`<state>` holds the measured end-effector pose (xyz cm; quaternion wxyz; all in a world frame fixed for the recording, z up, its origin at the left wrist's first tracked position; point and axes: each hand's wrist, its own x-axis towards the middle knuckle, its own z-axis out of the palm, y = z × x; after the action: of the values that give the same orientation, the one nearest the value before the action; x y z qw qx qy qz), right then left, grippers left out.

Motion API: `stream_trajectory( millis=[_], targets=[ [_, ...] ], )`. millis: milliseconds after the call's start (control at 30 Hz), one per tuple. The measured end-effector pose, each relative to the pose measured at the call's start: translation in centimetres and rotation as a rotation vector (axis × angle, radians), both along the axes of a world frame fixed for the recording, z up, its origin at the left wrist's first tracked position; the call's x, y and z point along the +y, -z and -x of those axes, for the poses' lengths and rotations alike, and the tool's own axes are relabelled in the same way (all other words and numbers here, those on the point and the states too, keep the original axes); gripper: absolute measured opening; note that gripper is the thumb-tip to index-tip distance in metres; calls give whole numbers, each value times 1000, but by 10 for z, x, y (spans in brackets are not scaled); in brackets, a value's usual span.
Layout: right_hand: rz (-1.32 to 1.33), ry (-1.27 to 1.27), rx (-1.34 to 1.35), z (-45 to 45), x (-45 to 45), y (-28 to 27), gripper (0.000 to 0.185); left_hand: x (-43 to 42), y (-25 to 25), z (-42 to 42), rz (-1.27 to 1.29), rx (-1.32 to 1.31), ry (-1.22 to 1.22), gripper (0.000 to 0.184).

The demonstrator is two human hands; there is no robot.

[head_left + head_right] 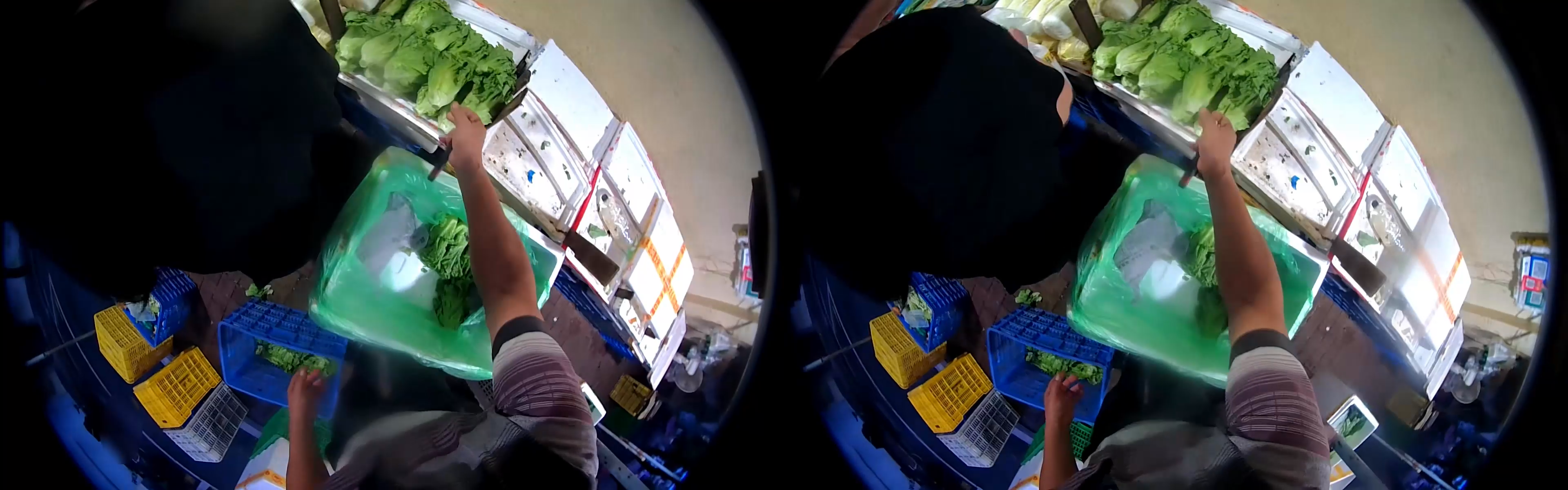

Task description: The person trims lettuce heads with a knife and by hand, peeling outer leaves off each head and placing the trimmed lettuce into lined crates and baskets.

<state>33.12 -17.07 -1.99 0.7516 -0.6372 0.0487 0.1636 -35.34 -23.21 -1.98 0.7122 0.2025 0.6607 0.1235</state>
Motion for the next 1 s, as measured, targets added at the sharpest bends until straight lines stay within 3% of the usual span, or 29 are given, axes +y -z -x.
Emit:
stream_trajectory(
  millis=[33,100,200,267,367,467,500,600,633,667,733,833,933,1000],
  targets=[
    [-15,-101,5,20,-25,-14,40,4,-5,-12,-18,-37,9,42],
    [-30,-76,91,56,-76,-29,27,14,-11,-31,-43,-82,50,43],
    [240,-71,281,95,-174,-1,21,29,-14,-61,-52,-130,166,46],
    [420,-108,460,121,-233,25,20,32,-33,-74,-31,-159,273,47],
    [376,106,840,170,-294,77,19,37,-42,-102,15,-236,413,48],
    [290,102,968,212,-325,148,16,38,-48,-127,105,-301,481,49],
    [390,109,1015,218,-310,140,16,38,-47,-133,119,-302,515,48],
    [720,-159,632,225,-292,175,23,31,-41,-145,159,-349,555,48],
    [990,-294,284,219,-286,197,38,27,-39,-150,166,-372,557,48],
    [1122,-419,136,202,-263,170,46,26,-35,-153,176,-394,557,48],
    [1180,-476,-52,172,-232,176,43,22,-21,-146,181,-393,599,48],
    [1274,-561,-163,135,-199,190,50,16,-16,-139,190,-319,636,46],
    [1300,-611,-72,114,-178,203,52,15,-9,-123,191,-276,575,45],
    [1271,-514,-25,113,-170,214,53,15,-7,-114,189,-259,539,44]
  ],
)
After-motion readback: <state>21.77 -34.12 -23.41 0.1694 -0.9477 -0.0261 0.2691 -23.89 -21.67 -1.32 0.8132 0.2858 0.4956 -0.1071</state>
